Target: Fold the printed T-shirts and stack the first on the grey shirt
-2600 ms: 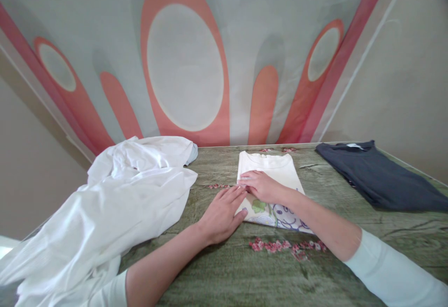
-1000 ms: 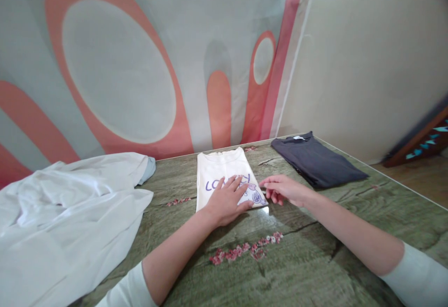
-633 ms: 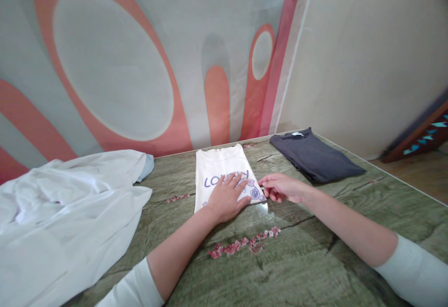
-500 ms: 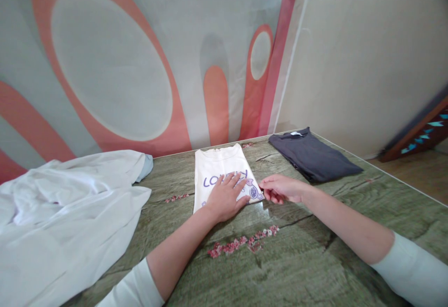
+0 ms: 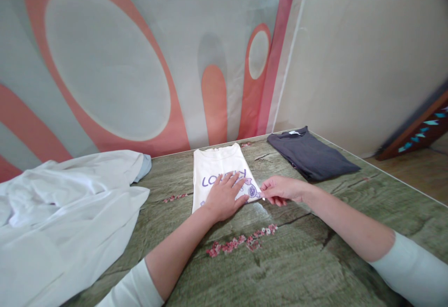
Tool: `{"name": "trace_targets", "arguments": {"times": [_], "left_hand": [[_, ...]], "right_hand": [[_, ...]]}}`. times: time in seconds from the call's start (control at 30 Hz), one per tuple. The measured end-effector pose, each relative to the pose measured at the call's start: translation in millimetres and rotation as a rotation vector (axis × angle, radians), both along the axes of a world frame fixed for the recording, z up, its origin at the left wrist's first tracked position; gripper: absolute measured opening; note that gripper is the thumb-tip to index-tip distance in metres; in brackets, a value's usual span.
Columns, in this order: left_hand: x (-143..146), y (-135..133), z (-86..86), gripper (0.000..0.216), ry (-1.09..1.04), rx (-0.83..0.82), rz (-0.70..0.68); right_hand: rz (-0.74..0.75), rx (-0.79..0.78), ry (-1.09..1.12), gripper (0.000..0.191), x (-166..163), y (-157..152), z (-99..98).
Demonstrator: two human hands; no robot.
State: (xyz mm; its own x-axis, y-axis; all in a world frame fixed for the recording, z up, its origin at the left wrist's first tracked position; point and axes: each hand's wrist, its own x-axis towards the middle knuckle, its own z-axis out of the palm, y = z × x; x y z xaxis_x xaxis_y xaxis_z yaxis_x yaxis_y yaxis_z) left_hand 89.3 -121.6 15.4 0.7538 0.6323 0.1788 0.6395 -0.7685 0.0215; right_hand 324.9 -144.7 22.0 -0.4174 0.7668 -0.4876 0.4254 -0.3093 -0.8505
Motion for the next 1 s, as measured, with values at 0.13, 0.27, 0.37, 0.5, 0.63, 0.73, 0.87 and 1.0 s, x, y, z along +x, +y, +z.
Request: {"name": "trace_targets", "arguments": {"times": [0.13,0.27,0.37,0.5,0.63,0.73,0.87,1.0], "left_hand": [[-0.3,-0.1,-0.4,0.054,0.001,0.002,-0.001],[-0.1,-0.3,-0.1,0.054,0.006,-0.001,0.0],[0.4,-0.5,0.3,0.053,0.007,0.0,0.006],[0.8,-0.8,1.0,0.053,0.013,0.001,0.009],[0.7,-1.0,1.5,0.054,0.013,-0.003,0.012],[0.5,-0.7,1.9,0.054,0.006,-0.01,0.008],[0.5,-0.2,2.8,0.053,0.007,-0.026,0.005],[0.6,-0.6,4.0,0.051,0.011,-0.028,-0.004]], "right_hand": [[0.004,0.0,0.012,0.032,-0.1,-0.8,0.5],[0.019,-0.015,0.054,0.031,0.5,-0.9,1.3],[0.03,-0.018,0.037,0.031,0.9,-0.6,0.8],[0.04,0.013,0.001,0.033,1.4,-0.2,0.1],[0.068,0.033,-0.027,0.034,0.9,-0.1,1.2],[0.082,0.055,-0.059,0.034,0.4,0.1,0.9],[0.062,0.088,-0.162,0.031,0.8,1.1,-1.5],[-0.105,0.427,-0.312,0.023,-3.3,2.6,0.3]]}}
